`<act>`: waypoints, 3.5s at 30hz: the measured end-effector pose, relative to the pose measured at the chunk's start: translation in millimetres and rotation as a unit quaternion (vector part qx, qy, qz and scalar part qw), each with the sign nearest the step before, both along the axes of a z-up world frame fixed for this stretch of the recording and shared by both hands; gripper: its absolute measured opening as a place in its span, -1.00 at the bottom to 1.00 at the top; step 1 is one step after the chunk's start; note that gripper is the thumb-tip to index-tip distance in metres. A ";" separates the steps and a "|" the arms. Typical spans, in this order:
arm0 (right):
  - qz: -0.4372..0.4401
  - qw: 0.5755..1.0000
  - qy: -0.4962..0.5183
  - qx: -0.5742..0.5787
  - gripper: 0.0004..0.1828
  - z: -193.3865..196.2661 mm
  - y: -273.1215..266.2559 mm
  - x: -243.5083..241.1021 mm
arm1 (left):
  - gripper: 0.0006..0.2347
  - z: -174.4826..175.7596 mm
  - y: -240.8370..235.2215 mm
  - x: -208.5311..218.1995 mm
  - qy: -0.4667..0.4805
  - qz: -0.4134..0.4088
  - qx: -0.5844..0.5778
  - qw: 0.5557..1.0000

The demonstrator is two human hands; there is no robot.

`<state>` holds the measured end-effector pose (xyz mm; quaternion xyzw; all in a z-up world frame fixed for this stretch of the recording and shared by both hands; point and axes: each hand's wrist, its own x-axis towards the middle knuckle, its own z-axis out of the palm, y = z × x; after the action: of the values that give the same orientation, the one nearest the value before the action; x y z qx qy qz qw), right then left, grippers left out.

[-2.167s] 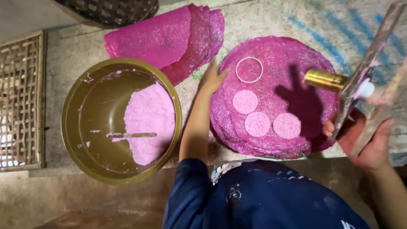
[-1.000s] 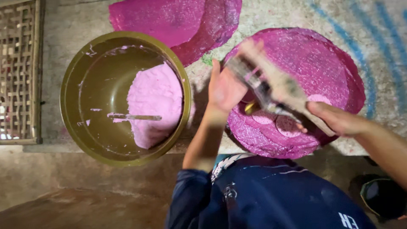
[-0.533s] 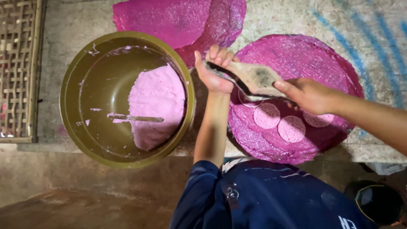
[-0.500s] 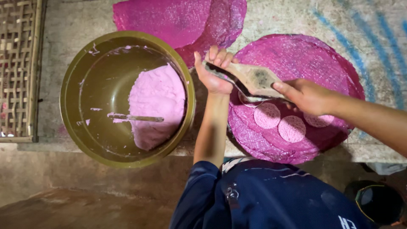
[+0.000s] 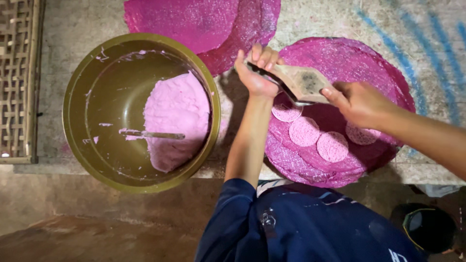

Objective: The person scoops pink dough from a bowl and uses a wooden press to form circular pieces on a pink mat. The person repeatedly presses the dough and arranges the formed circles on the mat.

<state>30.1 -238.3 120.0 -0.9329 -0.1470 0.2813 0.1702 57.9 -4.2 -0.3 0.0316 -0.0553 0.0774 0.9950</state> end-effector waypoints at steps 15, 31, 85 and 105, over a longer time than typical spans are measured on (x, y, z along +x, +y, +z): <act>-0.023 0.991 0.120 -0.058 -0.26 -15.6 3.3 0.4 | -0.68 9.7 -1.1 -17.1 0.146 0.025 0.002 0.989; -0.029 0.992 -0.036 0.115 -0.46 -44.8 6.2 0.6 | -0.64 28.0 10.6 5.6 0.051 0.014 0.057 0.997; 0.490 0.719 -0.416 0.265 -0.41 154.1 -113.7 -118.2 | -0.43 191.8 -99.0 -203.5 -0.395 -0.231 0.778 0.430; 0.576 0.678 -0.341 0.303 -0.61 123.4 37.9 -72.9 | -0.57 138.4 184.3 -370.4 0.089 -0.169 0.644 0.741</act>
<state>-42.8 -200.4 243.4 -0.5923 -0.7805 -0.0742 0.1860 -312.5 180.1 138.1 0.6614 -0.0075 -0.1489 0.7350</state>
